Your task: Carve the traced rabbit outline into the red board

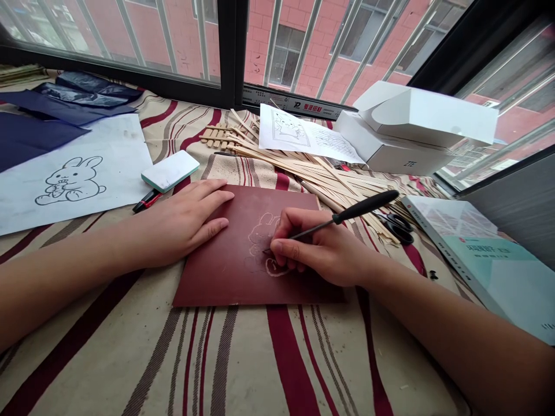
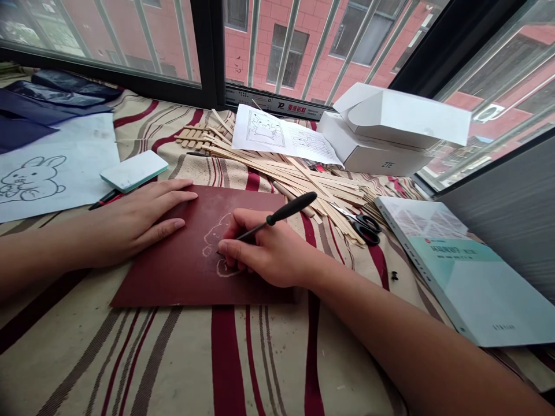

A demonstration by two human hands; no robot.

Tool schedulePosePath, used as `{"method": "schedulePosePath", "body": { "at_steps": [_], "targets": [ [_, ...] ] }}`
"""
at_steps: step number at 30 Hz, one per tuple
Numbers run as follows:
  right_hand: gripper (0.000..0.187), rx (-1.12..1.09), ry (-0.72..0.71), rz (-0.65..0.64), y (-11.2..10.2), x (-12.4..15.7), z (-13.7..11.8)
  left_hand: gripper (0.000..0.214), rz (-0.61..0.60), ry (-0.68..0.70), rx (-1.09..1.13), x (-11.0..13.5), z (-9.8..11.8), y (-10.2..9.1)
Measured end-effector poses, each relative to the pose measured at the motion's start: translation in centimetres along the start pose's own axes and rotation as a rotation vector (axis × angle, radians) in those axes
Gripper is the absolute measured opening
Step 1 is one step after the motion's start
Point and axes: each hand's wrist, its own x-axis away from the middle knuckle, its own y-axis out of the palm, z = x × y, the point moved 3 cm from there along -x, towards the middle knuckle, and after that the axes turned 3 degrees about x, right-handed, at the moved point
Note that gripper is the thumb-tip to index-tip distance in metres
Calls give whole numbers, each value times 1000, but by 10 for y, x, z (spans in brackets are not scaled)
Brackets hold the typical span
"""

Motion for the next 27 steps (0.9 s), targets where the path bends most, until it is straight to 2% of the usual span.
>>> {"method": "schedulePosePath", "body": {
  "at_steps": [7, 20, 27],
  "targets": [
    [18, -8, -8, 38, 1, 1, 0, 92, 11, 9, 2, 0, 0, 0],
    [24, -117, 20, -53, -2, -1, -2, 93, 14, 8, -1, 0, 0, 1],
    [25, -81, 30, 4, 0, -1, 0, 92, -4, -1, -2, -1, 1, -1]
  ]
}}
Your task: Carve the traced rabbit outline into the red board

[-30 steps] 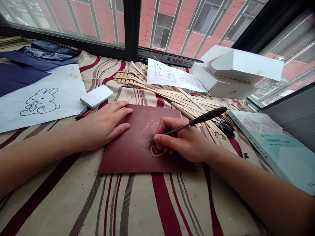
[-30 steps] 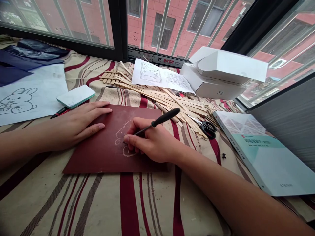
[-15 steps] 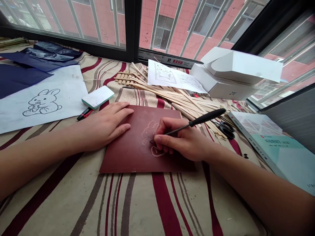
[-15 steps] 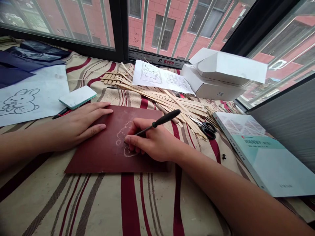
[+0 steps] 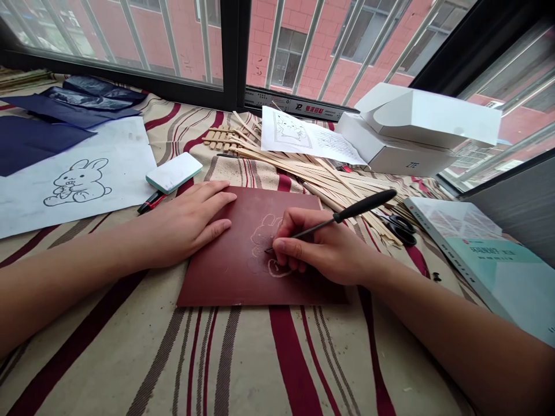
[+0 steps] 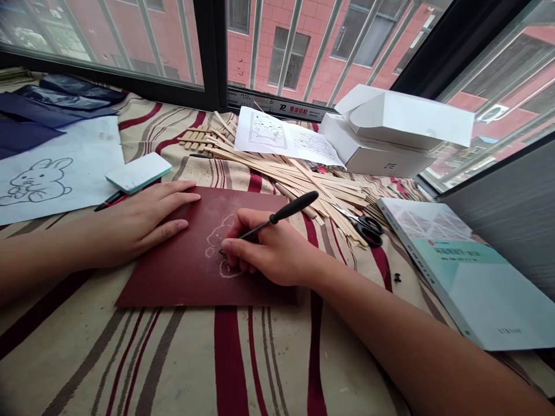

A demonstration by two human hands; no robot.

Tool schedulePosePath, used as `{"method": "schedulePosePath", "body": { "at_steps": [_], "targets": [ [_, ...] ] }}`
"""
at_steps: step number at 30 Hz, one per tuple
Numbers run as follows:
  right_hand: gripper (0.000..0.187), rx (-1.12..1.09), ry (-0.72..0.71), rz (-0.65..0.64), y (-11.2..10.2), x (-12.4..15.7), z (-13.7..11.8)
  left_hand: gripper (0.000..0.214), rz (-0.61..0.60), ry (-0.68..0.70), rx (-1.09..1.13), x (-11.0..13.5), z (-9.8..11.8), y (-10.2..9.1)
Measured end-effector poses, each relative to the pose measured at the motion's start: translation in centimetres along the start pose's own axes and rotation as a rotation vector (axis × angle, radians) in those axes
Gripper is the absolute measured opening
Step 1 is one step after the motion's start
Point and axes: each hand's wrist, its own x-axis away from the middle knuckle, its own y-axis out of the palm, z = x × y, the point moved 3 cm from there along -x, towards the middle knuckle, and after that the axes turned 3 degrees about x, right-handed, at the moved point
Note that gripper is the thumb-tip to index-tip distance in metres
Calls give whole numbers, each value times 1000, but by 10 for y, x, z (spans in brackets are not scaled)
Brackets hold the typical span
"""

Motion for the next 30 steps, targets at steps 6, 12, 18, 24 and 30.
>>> {"method": "schedulePosePath", "body": {
  "at_steps": [6, 12, 18, 24, 30],
  "targets": [
    [22, 113, -3, -22, 0, 2, -1, 76, -119, -76, -14, -2, 15, -10],
    [23, 162, 30, 42, 0, 2, 1, 66, -151, -89, -21, -3, 22, -12],
    [26, 156, 13, 21, 1, 3, 1, 61, -137, -81, -3, -2, 21, -12],
    [25, 187, 45, 69, 0, 2, 2, 60, -124, -53, 4, 0, 20, -12],
    [27, 152, 20, 30, 0, 3, 2, 61, -140, -73, 9, 0, 21, -13]
  ]
}}
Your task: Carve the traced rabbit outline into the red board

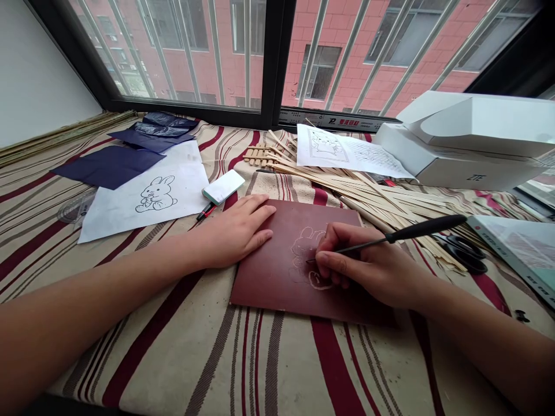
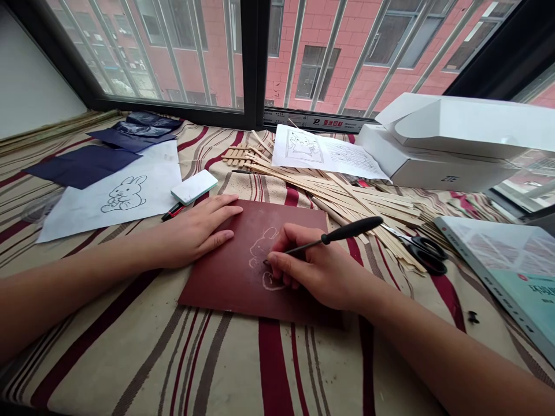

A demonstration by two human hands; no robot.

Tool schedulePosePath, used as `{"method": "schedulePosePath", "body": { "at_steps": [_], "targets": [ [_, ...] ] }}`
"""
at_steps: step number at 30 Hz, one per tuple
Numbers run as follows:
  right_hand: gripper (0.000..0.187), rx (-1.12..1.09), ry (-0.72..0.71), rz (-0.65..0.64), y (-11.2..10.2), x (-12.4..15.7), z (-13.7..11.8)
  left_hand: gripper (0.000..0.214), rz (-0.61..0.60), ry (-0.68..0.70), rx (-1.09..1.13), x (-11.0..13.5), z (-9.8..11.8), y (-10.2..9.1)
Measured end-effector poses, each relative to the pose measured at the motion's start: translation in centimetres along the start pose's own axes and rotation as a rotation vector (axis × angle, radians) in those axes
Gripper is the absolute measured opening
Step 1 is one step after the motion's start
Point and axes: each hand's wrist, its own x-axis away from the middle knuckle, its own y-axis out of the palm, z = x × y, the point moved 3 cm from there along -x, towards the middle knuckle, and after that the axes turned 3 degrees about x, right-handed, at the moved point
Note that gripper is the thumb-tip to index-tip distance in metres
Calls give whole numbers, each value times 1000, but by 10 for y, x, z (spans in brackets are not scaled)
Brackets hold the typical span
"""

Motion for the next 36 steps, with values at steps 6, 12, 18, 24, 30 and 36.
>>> {"method": "schedulePosePath", "body": {
  "at_steps": [6, 12, 18, 24, 30, 36],
  "targets": [
    [25, 17, -12, 1, 0, 0, 0, 64, 5, -3, -5, -1, 1, 1],
    [24, -89, 21, 4, -2, -1, 0, 76, 26, 1, 3, -2, -9, 5],
    [35, -192, 11, 8, -2, -4, 1, 90, 126, 54, 8, -2, -19, 12],
    [31, -165, -10, -5, 1, -3, 0, 91, 133, 61, 5, -2, -20, 13],
    [25, -134, -12, -28, 1, -4, -1, 89, 135, 62, 0, -2, -20, 12],
    [17, -29, -37, -16, -1, -2, -5, 88, 140, 69, 2, -3, -21, 13]
  ]
}}
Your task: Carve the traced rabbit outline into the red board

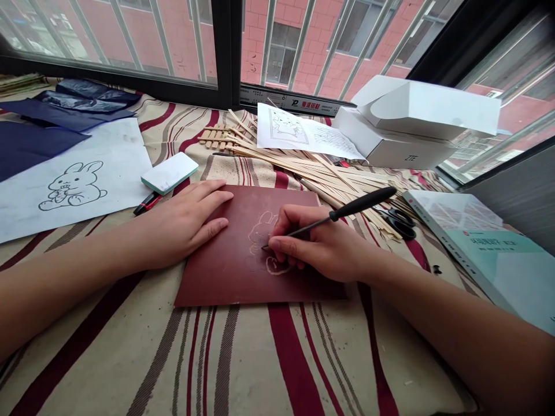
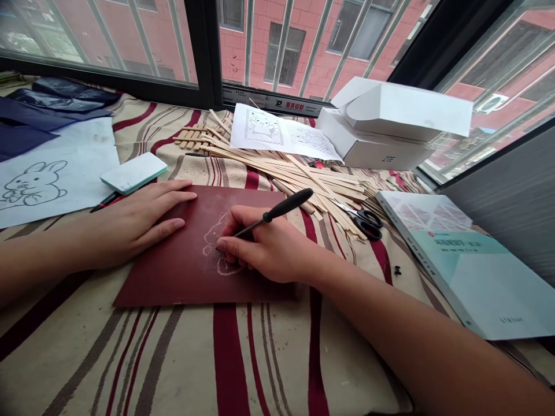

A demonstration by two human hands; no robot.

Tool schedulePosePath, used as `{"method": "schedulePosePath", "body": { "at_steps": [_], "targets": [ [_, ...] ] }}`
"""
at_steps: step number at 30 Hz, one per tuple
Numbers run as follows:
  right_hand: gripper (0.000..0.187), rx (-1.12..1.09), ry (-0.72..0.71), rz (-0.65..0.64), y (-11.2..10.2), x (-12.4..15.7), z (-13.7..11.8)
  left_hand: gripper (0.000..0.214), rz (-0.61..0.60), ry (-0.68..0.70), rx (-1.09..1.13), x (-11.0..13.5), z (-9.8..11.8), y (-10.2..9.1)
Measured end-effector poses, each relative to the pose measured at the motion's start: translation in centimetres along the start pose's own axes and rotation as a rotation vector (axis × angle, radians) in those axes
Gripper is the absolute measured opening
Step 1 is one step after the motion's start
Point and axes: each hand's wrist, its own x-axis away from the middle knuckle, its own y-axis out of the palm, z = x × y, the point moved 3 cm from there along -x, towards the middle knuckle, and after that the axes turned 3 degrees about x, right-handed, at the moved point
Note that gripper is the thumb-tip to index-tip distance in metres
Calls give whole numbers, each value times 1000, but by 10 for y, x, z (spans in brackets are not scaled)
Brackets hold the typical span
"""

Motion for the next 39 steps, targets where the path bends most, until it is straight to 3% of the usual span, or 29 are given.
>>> {"method": "schedulePosePath", "body": {
  "at_steps": [39],
  "targets": [
    [16, 26, -57, 2, 0, 1, 3, 92, -5, -7, -5, 1, -2, 1]
  ]
}}
